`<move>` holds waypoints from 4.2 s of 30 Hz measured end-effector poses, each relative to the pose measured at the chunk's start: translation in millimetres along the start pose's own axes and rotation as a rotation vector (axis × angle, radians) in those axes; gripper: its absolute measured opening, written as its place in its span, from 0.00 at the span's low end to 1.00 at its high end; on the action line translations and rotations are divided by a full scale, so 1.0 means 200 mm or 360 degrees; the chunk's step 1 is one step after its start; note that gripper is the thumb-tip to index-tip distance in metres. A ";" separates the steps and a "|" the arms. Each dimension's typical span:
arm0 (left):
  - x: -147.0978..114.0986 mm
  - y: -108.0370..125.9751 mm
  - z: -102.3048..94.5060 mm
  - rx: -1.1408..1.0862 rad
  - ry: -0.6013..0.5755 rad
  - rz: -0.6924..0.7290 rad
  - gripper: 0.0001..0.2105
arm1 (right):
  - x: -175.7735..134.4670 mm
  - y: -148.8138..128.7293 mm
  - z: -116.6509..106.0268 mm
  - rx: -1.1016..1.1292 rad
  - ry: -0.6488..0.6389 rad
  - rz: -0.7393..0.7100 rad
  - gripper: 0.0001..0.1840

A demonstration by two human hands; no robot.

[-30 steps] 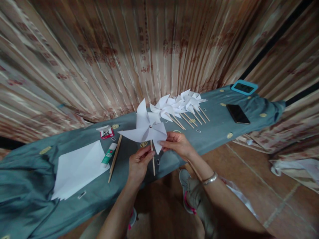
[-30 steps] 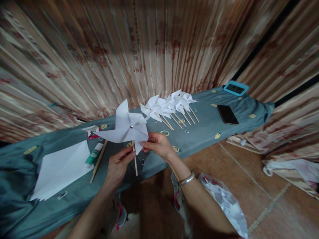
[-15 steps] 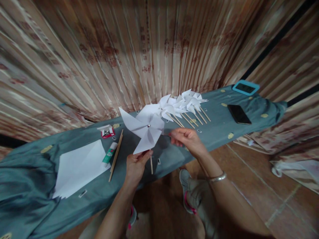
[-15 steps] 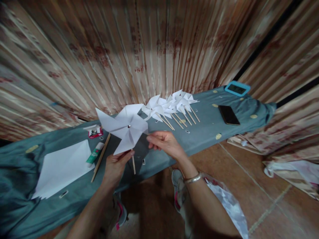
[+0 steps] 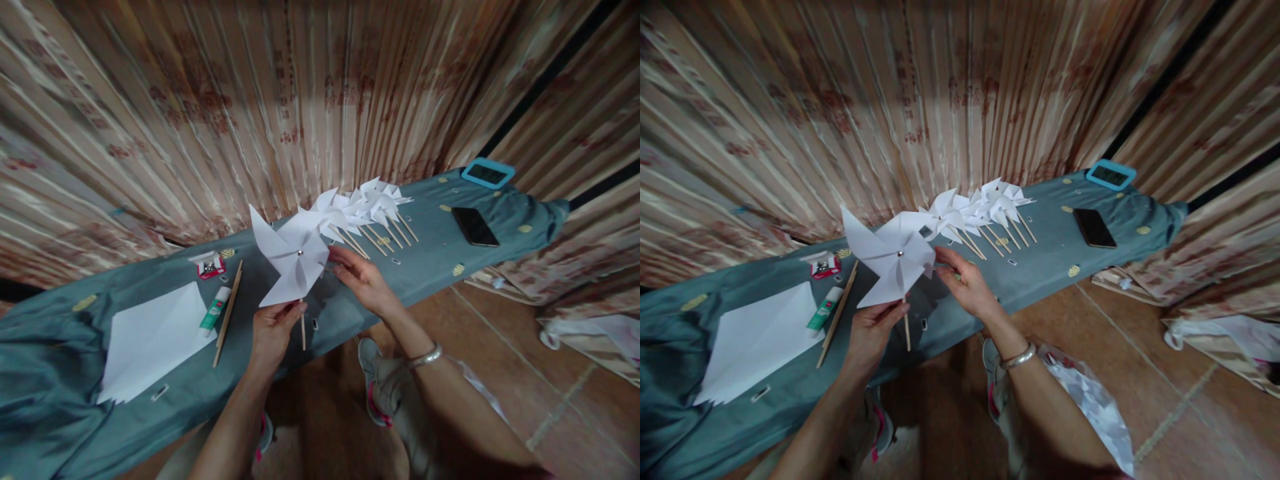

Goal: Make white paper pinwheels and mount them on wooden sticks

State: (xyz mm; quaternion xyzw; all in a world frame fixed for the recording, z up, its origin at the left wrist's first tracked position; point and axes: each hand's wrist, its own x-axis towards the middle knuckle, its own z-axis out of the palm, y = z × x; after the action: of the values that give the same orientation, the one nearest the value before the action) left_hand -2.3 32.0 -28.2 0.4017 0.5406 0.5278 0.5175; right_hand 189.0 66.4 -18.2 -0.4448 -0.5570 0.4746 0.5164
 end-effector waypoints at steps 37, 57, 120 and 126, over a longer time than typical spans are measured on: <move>-0.01 0.01 -0.03 0.0045 -0.0132 0.0117 0.13 | -0.01 -0.08 0.09 0.0455 -0.0043 0.0345 0.27; -0.01 0.04 -0.02 -0.0115 -0.0011 -0.0035 0.16 | -0.15 -0.04 0.26 -0.0617 -0.0975 0.0306 0.11; -0.02 -0.01 -0.01 0.0203 -0.0239 0.0069 0.10 | -0.01 -0.07 -0.01 0.0180 0.0474 0.0071 0.18; -0.01 0.00 0.00 0.0181 -0.0190 0.0144 0.10 | -0.06 -0.11 0.12 0.0342 0.0206 0.0309 0.18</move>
State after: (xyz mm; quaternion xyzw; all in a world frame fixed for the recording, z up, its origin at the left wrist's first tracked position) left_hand -2.8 29.9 -28.3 0.4851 0.5192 0.4944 0.5007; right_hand 164.9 50.0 0.9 -0.4685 -0.4230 0.5495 0.5474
